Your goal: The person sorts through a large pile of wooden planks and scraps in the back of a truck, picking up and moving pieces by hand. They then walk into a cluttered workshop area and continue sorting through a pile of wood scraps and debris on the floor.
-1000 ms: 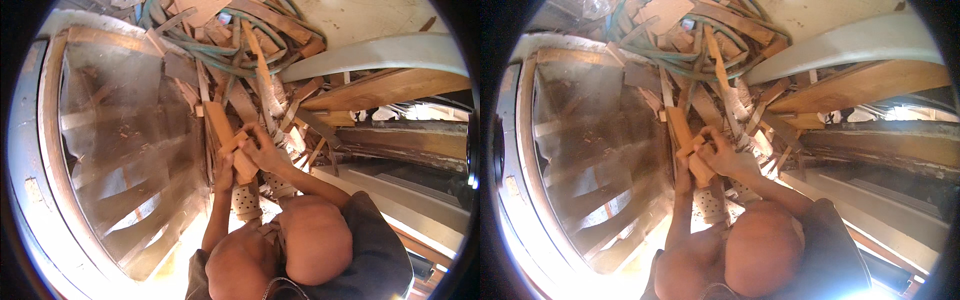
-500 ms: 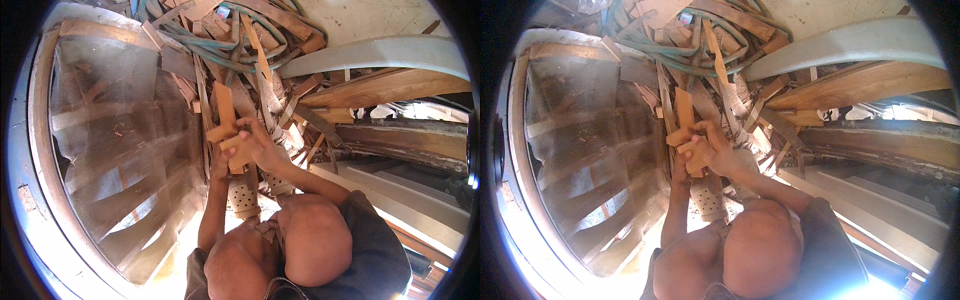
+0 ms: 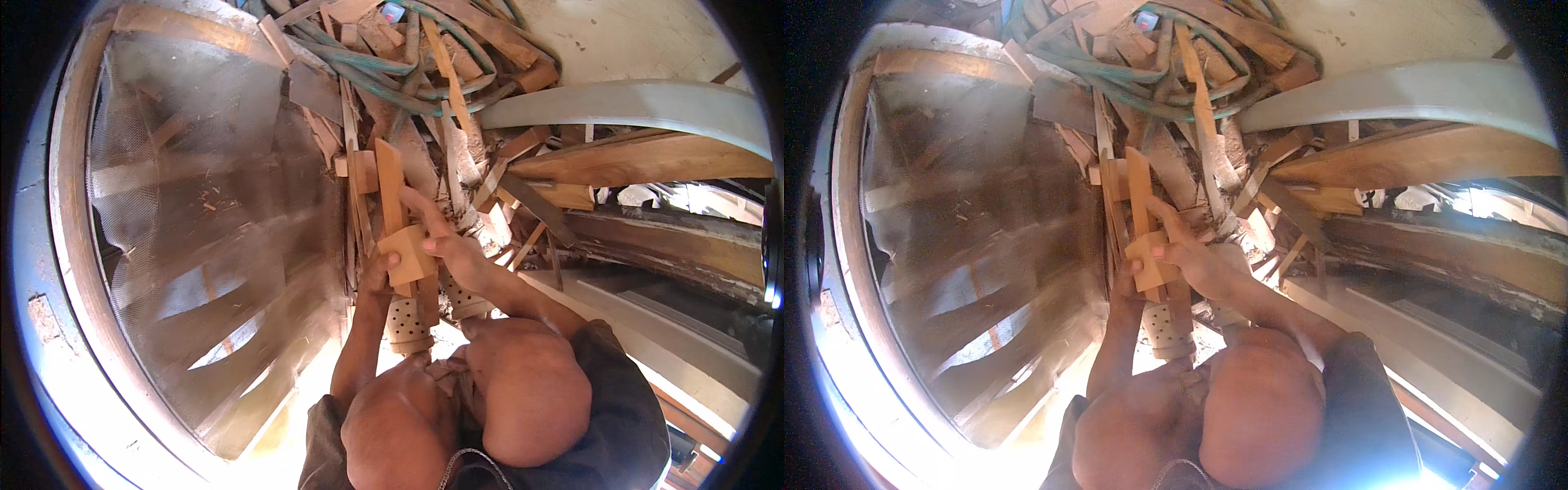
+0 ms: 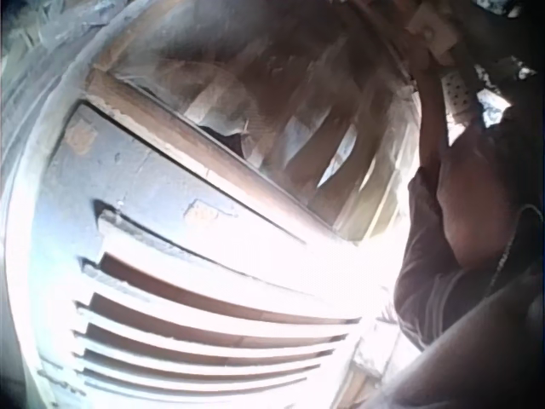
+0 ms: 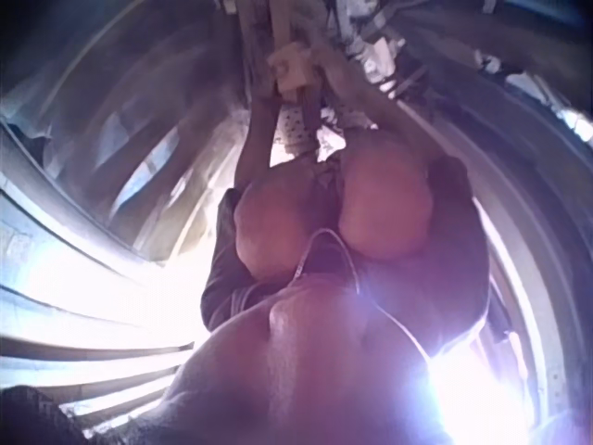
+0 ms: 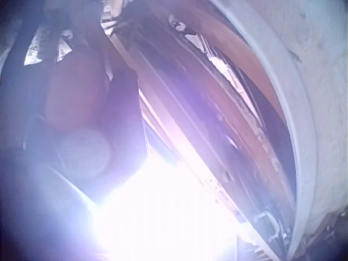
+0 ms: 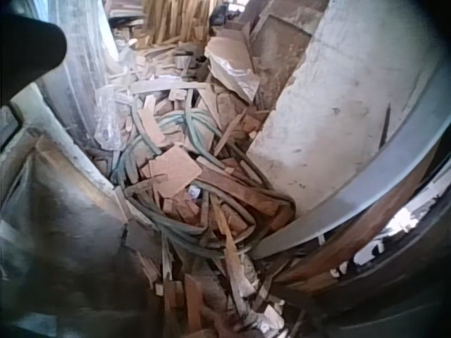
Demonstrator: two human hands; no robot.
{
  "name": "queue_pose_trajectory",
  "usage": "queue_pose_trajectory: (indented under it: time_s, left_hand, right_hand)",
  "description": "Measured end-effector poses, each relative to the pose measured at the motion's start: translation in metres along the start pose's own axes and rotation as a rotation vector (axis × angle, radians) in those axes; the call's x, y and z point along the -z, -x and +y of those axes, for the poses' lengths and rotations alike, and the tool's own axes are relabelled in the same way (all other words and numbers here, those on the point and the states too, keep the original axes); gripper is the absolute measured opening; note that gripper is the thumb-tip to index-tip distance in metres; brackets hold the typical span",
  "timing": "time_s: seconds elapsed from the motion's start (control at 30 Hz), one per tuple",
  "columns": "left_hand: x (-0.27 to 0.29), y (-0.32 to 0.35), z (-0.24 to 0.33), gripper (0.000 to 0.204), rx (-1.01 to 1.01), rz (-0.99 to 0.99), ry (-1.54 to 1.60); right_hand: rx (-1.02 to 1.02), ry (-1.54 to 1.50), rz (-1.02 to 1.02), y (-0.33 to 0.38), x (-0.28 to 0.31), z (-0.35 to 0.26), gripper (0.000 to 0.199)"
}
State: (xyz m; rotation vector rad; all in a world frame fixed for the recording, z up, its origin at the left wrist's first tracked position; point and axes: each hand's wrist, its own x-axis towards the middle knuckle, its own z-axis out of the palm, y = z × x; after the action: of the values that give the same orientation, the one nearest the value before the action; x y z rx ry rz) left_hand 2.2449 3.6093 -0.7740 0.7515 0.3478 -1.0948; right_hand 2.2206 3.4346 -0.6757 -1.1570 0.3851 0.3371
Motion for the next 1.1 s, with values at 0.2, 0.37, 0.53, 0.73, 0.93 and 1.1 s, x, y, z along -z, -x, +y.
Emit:
queue_pose_trajectory:
  time_s: [0.2, 0.37, 0.53, 0.73, 0.93, 1.1]
  left_hand:
    - [0.015, 0.017, 0.013, 0.098, -0.296, -0.014, 0.351]
    - [-0.011, 0.017, 0.035, 0.1, -0.395, -0.448, 0.471]
    - [-0.011, 0.015, 0.034, 0.1, -0.409, -0.271, 0.295]
    - [-0.015, 0.026, 0.03, 0.104, -0.393, -0.365, 0.369]
    - [-0.023, 0.029, 0.037, 0.103, -0.432, -0.371, 0.36]
    - [-0.034, 0.04, 0.056, 0.1, -0.447, -0.375, 0.375]
  right_hand:
    - [0.14, -0.502, 0.024, -0.02, 0.024, -0.007, 0.058]
    - [0.236, 0.939, 0.222, -0.101, 0.031, 0.03, 0.068]
    - [0.214, 0.989, 0.417, -0.108, 0.002, 0.07, 0.073]
    - [0.098, 0.894, 0.34, -0.117, 0.011, 0.05, 0.08]
    - [-0.018, 0.988, 0.189, -0.13, 0.025, 0.017, 0.076]
    - [0.27, 0.947, 0.227, -0.106, 0.026, 0.02, 0.058]
